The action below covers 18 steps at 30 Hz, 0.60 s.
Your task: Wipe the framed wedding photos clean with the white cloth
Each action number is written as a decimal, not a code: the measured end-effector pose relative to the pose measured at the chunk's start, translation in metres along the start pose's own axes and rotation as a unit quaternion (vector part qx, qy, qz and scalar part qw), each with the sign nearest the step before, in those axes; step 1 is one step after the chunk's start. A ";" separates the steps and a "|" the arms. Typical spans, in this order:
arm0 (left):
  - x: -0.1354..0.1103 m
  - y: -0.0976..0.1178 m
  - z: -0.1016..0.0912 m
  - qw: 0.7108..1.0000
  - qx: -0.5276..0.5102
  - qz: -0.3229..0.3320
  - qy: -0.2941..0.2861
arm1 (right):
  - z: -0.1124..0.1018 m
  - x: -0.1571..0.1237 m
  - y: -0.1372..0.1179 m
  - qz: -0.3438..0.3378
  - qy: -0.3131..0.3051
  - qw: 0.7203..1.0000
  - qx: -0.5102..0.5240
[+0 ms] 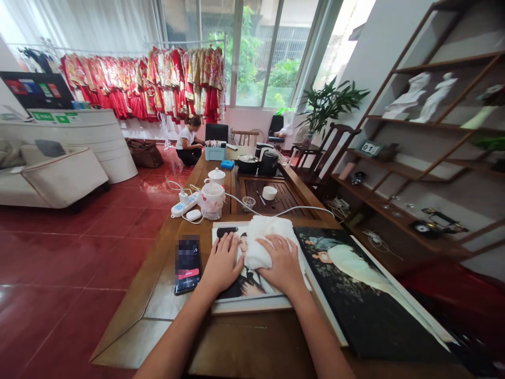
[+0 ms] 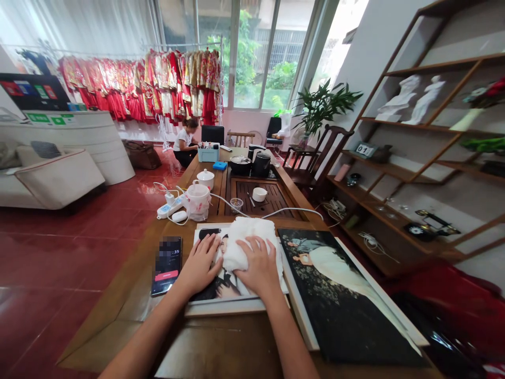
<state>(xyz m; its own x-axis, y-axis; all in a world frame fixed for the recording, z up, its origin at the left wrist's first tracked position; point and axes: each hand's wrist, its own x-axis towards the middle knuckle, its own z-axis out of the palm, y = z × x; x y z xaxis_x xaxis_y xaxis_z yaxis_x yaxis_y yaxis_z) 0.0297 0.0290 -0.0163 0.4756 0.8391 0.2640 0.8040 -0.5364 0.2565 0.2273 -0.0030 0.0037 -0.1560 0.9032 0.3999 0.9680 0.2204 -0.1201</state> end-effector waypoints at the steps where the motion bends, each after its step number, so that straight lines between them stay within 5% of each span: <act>1: 0.000 0.000 -0.001 1.000 0.000 0.000 -0.002 | -0.001 -0.006 -0.001 -0.002 -0.003 1.000 -0.004; 9: 0.001 0.000 0.000 1.000 -0.002 -0.004 0.002 | -0.010 -0.056 -0.007 -0.014 -0.013 1.000 0.016; 18: 0.000 0.001 0.000 1.000 0.000 -0.003 -0.001 | -0.001 -0.002 0.005 0.005 -0.009 1.000 0.001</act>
<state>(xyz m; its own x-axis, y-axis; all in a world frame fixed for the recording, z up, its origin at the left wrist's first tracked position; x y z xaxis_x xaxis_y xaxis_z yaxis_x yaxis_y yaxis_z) 0.0302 0.0289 -0.0156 0.4705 0.8429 0.2612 0.8075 -0.5306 0.2578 0.2329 -0.0038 0.0031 -0.1500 0.9118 0.3823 0.9692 0.2120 -0.1253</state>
